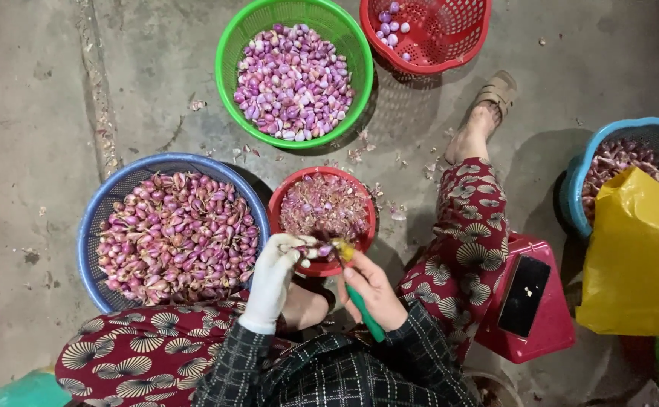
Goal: A person wearing gloves uses a small knife to peel the outer skins off small red onions and sorts them into different baskets.
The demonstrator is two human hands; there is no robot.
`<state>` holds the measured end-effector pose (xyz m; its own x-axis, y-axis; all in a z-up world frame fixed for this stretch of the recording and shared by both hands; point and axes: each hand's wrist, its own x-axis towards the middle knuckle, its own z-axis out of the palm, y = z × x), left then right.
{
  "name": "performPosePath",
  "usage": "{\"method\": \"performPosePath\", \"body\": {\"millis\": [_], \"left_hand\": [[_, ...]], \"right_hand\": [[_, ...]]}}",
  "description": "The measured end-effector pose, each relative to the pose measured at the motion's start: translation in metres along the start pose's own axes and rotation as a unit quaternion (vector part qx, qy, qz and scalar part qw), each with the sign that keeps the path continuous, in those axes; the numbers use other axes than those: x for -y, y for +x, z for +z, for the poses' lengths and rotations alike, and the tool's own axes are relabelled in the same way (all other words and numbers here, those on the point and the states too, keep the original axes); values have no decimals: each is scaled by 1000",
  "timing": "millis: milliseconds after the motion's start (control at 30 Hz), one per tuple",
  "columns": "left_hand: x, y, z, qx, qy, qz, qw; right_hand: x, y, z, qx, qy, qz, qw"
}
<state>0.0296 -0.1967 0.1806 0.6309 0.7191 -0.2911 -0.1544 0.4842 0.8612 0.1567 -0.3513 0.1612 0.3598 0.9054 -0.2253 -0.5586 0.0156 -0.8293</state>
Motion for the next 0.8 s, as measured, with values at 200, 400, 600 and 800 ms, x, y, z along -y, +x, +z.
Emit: {"method": "performPosePath", "body": {"millis": [200,400,600,800], "left_hand": [[-11,-3,-8,89,110,-94,986],[-15,-8,2,32,323,15,946],[-23,-10,6,88,321,36,942],[-16,-7,4,64,20,-92,993]], "right_hand": [[22,-3,16,13,-93,118,989],[26,-2,19,27,-188,107,976],[24,3,23,-2,-156,97,983],[26,2,20,-45,-88,107,989]]}}
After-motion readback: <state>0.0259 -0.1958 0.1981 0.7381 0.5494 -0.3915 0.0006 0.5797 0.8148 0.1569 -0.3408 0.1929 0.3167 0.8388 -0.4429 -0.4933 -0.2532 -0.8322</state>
